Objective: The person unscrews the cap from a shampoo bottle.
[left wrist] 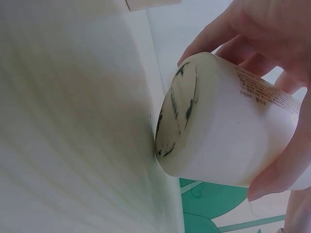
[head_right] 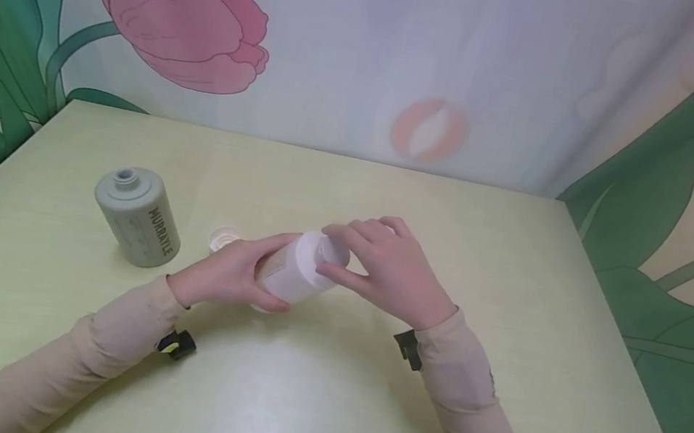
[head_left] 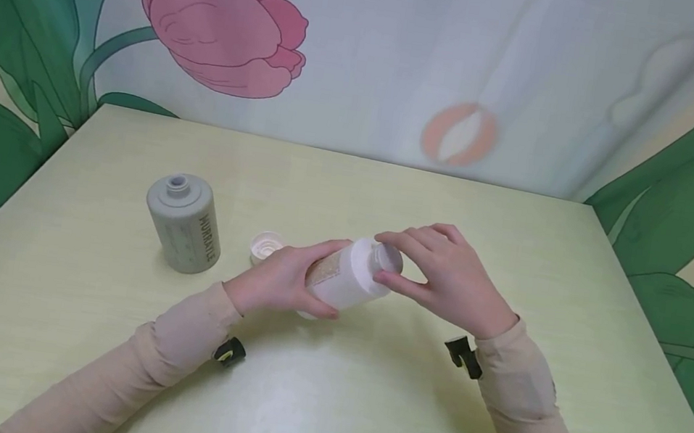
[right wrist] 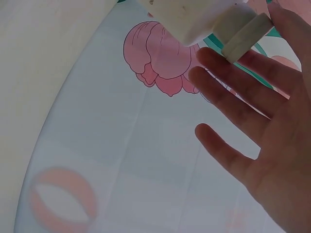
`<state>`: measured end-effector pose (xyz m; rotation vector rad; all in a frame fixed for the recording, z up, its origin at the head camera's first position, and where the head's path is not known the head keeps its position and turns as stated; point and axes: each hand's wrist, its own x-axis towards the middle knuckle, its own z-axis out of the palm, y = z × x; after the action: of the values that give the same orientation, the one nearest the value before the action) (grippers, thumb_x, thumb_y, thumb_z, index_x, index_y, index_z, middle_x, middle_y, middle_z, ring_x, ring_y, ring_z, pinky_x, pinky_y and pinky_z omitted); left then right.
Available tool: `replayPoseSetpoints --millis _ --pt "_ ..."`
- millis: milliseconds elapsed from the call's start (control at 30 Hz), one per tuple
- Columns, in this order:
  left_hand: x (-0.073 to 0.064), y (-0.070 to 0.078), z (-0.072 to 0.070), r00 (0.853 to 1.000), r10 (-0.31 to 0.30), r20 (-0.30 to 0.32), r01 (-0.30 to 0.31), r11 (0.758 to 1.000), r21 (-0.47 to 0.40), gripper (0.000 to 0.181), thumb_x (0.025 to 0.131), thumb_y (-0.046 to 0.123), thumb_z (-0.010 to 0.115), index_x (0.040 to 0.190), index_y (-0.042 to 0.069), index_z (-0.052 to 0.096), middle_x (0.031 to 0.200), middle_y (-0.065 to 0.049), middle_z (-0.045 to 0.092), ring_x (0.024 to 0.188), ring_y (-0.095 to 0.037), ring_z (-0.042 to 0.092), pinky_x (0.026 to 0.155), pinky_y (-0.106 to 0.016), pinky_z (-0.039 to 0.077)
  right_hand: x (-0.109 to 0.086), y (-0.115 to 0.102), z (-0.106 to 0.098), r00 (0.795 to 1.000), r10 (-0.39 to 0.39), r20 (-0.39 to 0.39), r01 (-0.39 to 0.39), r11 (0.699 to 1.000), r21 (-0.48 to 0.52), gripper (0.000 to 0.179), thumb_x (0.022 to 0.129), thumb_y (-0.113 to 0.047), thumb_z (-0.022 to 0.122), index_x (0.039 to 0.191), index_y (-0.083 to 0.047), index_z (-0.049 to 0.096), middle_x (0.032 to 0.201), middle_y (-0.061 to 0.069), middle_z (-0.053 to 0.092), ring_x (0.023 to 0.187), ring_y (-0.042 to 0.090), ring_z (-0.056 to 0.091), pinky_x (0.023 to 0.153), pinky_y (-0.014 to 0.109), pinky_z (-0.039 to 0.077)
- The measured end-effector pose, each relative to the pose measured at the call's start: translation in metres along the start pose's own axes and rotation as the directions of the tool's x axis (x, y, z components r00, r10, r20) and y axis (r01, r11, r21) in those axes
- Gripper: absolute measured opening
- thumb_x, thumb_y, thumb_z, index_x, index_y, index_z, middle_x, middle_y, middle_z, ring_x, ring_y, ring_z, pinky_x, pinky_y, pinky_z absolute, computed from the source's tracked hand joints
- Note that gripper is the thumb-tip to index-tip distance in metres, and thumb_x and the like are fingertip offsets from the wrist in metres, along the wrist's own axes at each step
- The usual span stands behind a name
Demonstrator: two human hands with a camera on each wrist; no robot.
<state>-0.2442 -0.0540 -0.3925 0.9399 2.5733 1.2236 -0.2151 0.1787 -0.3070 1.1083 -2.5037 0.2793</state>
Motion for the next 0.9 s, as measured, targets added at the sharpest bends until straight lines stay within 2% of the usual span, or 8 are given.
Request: replayPoseSetpoints --millis 200,467,600,733,900 --pt "-0.0005 0.0009 0.0002 1.000 0.002 -0.001 -0.002 1.000 0.005 0.088 0.058 0.032 0.081 0.132 0.037 0.035 0.110 0.004 0.059 0.094 -0.013 0.055 0.080 -0.031 0.045 -0.0002 -0.0002 0.0001 1.000 -0.017 -0.004 0.017 1.000 -0.001 0.038 0.079 -0.040 0.063 0.110 -0.017 0.060 0.087 -0.008 0.063 0.083 0.009 0.058 0.091 0.033 0.036" --pt "-0.0005 0.0025 -0.0004 1.000 -0.014 0.009 0.014 1.000 0.006 0.086 0.059 0.031 0.081 0.132 0.037 0.035 0.110 0.004 0.059 0.094 -0.014 0.054 0.080 -0.032 0.045 -0.0006 0.0015 -0.0035 0.995 -0.090 0.035 0.089 0.995 0.040 0.037 0.081 -0.029 0.063 0.115 -0.018 0.057 0.099 -0.008 0.062 0.092 0.009 0.055 0.092 0.033 0.035" --pt "-0.0010 0.0018 0.0000 1.000 -0.014 0.004 0.014 1.000 0.010 0.087 0.059 0.031 0.081 0.133 0.036 0.035 0.110 0.003 0.059 0.094 -0.014 0.054 0.079 -0.031 0.045 -0.0006 0.0019 -0.0031 0.998 -0.058 0.037 0.058 0.998 0.026 0.042 0.081 -0.035 0.062 0.118 -0.017 0.055 0.099 -0.008 0.062 0.092 0.009 0.057 0.093 0.034 0.034" --pt "-0.0009 0.0016 0.0003 1.000 -0.006 0.000 0.006 1.000 0.007 0.086 0.059 0.031 0.081 0.132 0.037 0.036 0.110 0.004 0.059 0.095 -0.014 0.054 0.080 -0.032 0.045 -0.0010 0.0028 -0.0029 1.000 -0.011 0.027 0.011 1.000 0.012 0.042 0.080 -0.040 0.062 0.116 -0.018 0.057 0.092 -0.009 0.063 0.085 0.008 0.057 0.093 0.034 0.034" --pt "-0.0008 0.0024 -0.0002 1.000 -0.009 0.000 0.009 1.000 0.000 0.087 0.058 0.031 0.081 0.132 0.039 0.035 0.110 0.004 0.059 0.095 -0.013 0.054 0.081 -0.032 0.044 -0.0008 0.0023 -0.0043 1.000 -0.017 0.009 0.017 1.000 0.005 0.038 0.079 -0.039 0.064 0.111 -0.019 0.059 0.084 -0.011 0.062 0.078 0.006 0.055 0.093 0.033 0.034"
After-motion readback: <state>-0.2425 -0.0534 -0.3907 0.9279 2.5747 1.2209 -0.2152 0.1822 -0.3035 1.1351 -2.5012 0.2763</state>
